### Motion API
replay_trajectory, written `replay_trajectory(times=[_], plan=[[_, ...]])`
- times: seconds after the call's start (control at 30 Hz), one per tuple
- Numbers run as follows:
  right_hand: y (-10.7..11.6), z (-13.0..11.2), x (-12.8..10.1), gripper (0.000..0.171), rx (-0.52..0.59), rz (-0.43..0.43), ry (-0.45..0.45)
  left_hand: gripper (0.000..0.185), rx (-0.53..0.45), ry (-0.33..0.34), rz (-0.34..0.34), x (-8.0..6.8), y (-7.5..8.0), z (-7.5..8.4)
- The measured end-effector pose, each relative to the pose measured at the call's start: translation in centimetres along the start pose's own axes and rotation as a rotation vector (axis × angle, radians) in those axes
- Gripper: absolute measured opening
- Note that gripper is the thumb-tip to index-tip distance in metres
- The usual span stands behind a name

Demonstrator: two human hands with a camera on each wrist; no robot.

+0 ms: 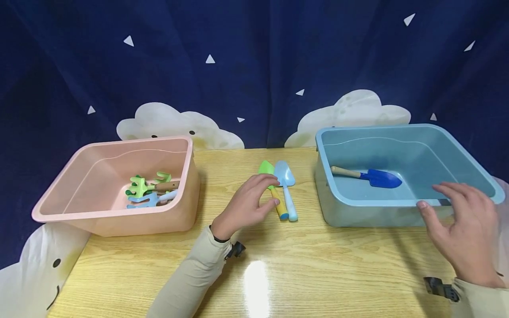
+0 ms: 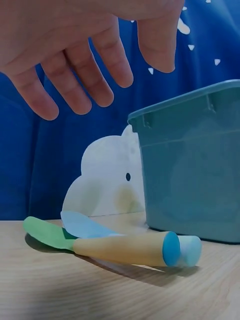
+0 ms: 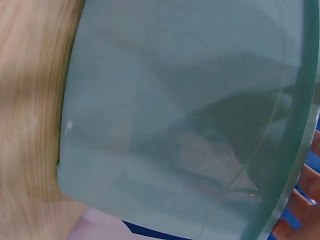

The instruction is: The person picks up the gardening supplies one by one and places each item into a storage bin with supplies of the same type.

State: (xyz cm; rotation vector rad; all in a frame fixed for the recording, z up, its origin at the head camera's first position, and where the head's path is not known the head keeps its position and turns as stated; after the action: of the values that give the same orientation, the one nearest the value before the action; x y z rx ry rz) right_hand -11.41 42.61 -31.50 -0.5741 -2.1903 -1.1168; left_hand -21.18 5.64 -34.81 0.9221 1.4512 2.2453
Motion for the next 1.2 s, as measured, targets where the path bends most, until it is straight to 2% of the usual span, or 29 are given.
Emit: replay_trajectory(times=[0.1, 0.27, 0.43, 0.53, 0.6, 0.7, 0.8, 0.87, 1.1, 1.2], plan=[[0.0, 0.5, -0.1, 0.086, 0.002, -0.007, -0.025, 0.038, -0.001, -0.007, -0.006, 0.0, -0.3, 0.2], [-0.4, 0.7, -0.3, 0.093, -0.098, -0.059, -0.01, 0.037, 0.003, -0.024, -0.011, -0.2, -0.5, 0.4], [-0.9, 0.6, -0.2, 0.08, -0.186, -0.1, 0.022, 0.035, 0.045, -0.077, -0.022, -0.6, -0.9, 0.5], [-1.0, 0.7, 0.0, 0.069, -0.2, -0.103, 0.034, 0.035, 0.076, -0.102, -0.034, -0.8, -1.2, 0.4], [-1.0, 1.0, 0.0, 0.067, -0.176, -0.096, 0.026, 0.036, 0.085, -0.106, -0.045, -1.0, -1.4, 0.3], [-1.1, 1.3, -0.1, 0.074, -0.102, -0.072, 0.017, 0.037, 0.079, -0.106, -0.059, -1.1, -1.7, 0.1], [-1.2, 1.3, -0.3, 0.086, -0.014, -0.038, 0.042, 0.036, 0.066, -0.104, -0.073, -1.2, -1.9, -0.1], [-1.2, 1.1, -0.3, 0.089, 0.024, -0.02, 0.071, 0.035, 0.064, -0.102, -0.09, -1.2, -2.2, -0.3], [-1.2, 0.5, -0.4, 0.074, 0.016, -0.033, 0.119, 0.035, 0.051, -0.053, -0.149, -1.3, -2.9, -1.4], [-1.3, 0.2, -0.3, 0.075, 0.025, -0.032, 0.144, 0.035, 0.033, -0.039, -0.163, -1.3, -3.1, -1.7]])
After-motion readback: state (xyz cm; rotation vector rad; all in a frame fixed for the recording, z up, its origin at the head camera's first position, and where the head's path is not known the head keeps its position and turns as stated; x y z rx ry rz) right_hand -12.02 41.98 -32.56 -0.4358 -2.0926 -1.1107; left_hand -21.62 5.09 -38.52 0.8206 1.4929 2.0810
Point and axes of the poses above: each hand's wrist, its own x-axis towards the middle knuckle, its own y-axis out of the back of the hand, z = x × y, the point moved 9 cm from there along x, towards the middle knuckle, and after that the axes turned 11 degrees about x, right-handed, at the moved point
